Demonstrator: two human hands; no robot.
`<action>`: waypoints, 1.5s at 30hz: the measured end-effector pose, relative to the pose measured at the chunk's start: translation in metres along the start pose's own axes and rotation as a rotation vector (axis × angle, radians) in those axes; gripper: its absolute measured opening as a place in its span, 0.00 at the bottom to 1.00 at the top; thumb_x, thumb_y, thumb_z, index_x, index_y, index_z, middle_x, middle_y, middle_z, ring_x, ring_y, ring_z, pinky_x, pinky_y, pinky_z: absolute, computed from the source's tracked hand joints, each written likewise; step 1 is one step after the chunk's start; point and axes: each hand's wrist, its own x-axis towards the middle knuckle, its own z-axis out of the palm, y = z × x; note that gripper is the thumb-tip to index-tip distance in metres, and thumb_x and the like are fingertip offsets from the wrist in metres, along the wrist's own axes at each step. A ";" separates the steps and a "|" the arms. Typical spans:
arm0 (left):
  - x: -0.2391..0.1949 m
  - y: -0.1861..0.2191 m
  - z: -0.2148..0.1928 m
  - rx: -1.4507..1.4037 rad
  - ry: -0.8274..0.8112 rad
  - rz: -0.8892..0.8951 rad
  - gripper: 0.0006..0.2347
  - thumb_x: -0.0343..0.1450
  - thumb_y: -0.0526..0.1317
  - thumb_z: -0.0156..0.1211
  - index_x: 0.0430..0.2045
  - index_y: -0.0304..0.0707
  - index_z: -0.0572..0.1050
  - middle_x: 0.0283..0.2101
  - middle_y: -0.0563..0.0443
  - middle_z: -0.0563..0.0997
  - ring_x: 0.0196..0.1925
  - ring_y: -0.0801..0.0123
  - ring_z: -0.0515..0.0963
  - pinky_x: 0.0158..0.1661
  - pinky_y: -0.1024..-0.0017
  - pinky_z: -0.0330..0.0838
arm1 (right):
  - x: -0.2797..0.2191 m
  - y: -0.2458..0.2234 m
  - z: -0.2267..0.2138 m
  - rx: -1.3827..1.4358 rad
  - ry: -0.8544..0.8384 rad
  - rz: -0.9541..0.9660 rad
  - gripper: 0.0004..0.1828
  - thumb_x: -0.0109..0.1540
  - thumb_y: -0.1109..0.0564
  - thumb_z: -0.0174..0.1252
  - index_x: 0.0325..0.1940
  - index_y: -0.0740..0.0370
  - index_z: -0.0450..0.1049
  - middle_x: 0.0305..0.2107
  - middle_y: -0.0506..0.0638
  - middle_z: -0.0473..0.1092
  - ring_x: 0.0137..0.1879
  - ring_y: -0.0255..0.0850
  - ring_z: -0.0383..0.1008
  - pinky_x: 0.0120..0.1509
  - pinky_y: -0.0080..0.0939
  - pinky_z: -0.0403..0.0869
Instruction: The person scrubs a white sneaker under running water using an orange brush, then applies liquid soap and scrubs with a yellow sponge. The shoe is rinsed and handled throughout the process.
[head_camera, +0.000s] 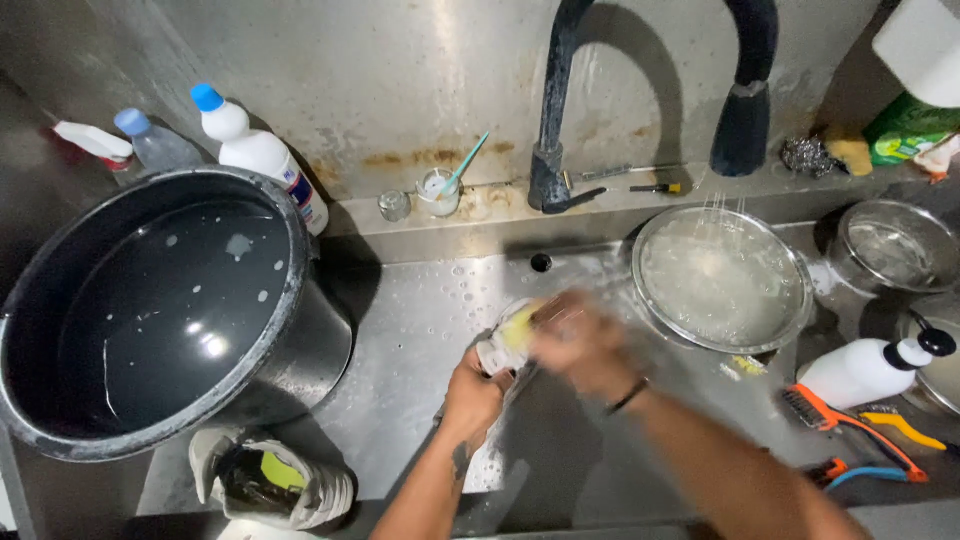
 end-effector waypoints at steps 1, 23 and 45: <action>0.004 -0.005 0.001 -0.193 -0.096 0.068 0.22 0.64 0.30 0.56 0.54 0.45 0.76 0.45 0.54 0.85 0.47 0.67 0.81 0.45 0.72 0.73 | 0.011 0.016 0.032 -0.649 0.025 -0.018 0.20 0.61 0.61 0.57 0.58 0.68 0.70 0.48 0.57 0.65 0.52 0.49 0.67 0.53 0.50 0.69; 0.063 -0.043 0.012 -0.439 -0.285 0.231 0.22 0.63 0.25 0.61 0.54 0.36 0.77 0.44 0.50 0.85 0.42 0.68 0.81 0.41 0.71 0.76 | 0.008 0.093 0.015 -1.714 -0.159 -0.434 0.11 0.54 0.53 0.70 0.36 0.42 0.75 0.41 0.51 0.77 0.40 0.63 0.75 0.34 0.48 0.76; 0.056 -0.016 0.003 -0.436 -0.335 0.218 0.24 0.58 0.23 0.71 0.50 0.29 0.76 0.41 0.45 0.85 0.45 0.63 0.84 0.47 0.63 0.80 | 0.042 0.064 0.052 -1.478 0.203 0.486 0.25 0.50 0.35 0.69 0.48 0.42 0.83 0.42 0.61 0.75 0.49 0.60 0.79 0.54 0.54 0.78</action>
